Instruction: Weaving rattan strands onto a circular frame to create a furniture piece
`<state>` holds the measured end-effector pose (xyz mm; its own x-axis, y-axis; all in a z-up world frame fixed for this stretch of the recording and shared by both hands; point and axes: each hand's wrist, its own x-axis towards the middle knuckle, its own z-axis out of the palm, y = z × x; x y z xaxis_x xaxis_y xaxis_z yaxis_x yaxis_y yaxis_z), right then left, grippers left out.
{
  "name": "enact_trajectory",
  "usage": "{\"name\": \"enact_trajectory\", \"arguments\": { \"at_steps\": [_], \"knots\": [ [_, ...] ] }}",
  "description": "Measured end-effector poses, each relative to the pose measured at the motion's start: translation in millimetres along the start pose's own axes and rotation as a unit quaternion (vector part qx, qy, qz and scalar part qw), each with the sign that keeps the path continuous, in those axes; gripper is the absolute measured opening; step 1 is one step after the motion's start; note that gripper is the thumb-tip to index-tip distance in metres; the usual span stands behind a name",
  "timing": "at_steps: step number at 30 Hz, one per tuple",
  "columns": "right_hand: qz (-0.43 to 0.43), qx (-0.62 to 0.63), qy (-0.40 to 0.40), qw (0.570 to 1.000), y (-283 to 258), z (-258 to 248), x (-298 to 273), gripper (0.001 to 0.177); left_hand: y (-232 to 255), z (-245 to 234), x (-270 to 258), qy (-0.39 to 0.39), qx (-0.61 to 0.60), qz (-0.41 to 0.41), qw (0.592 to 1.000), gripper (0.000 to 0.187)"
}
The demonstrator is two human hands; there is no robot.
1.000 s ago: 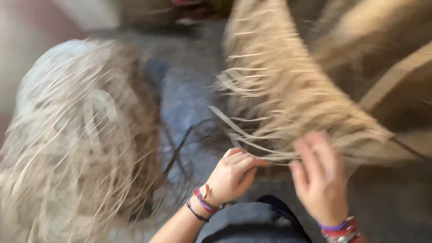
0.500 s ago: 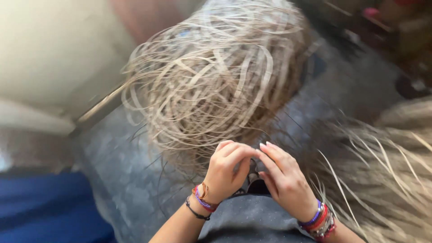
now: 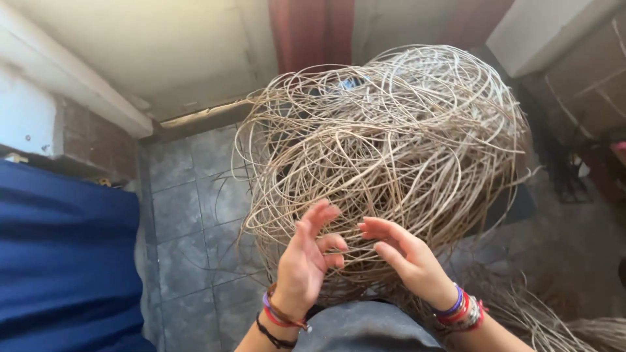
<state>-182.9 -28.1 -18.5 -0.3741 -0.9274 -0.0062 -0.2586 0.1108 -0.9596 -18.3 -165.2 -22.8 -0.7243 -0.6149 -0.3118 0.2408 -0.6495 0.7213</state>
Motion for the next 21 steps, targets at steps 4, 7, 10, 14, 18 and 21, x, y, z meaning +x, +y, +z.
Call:
{"name": "enact_trajectory", "arguments": {
  "at_steps": [4,7,10,14,18,21],
  "knots": [
    [0.077,0.312,-0.008,0.947,-7.2,15.6,17.1,0.049,19.0,0.2,2.3,-0.063,-0.18,0.046,0.981,0.03],
    [0.07,0.443,0.038,0.893,-20.4,27.8,20.7,0.05,16.0,-12.4,4.7,-0.15,-0.068,0.009,0.986,0.041],
    [0.08,0.468,0.107,0.874,-25.8,43.7,16.9,0.046,11.7,-34.3,7.3,-0.241,0.045,-0.095,0.965,0.042],
    [0.073,0.224,0.207,0.95,-21.9,78.4,-5.7,0.034,31.5,-38.5,7.9,-0.249,0.229,-0.152,0.929,0.037],
    [0.103,0.018,0.186,0.977,-41.3,108.8,-38.0,0.031,19.0,-55.0,11.2,-0.292,0.124,-0.218,0.923,0.036],
    [0.125,-0.105,0.238,0.957,-48.0,132.7,-67.7,0.031,34.4,-47.3,10.9,-0.393,-0.003,-0.197,0.898,0.061]
  ]
}}
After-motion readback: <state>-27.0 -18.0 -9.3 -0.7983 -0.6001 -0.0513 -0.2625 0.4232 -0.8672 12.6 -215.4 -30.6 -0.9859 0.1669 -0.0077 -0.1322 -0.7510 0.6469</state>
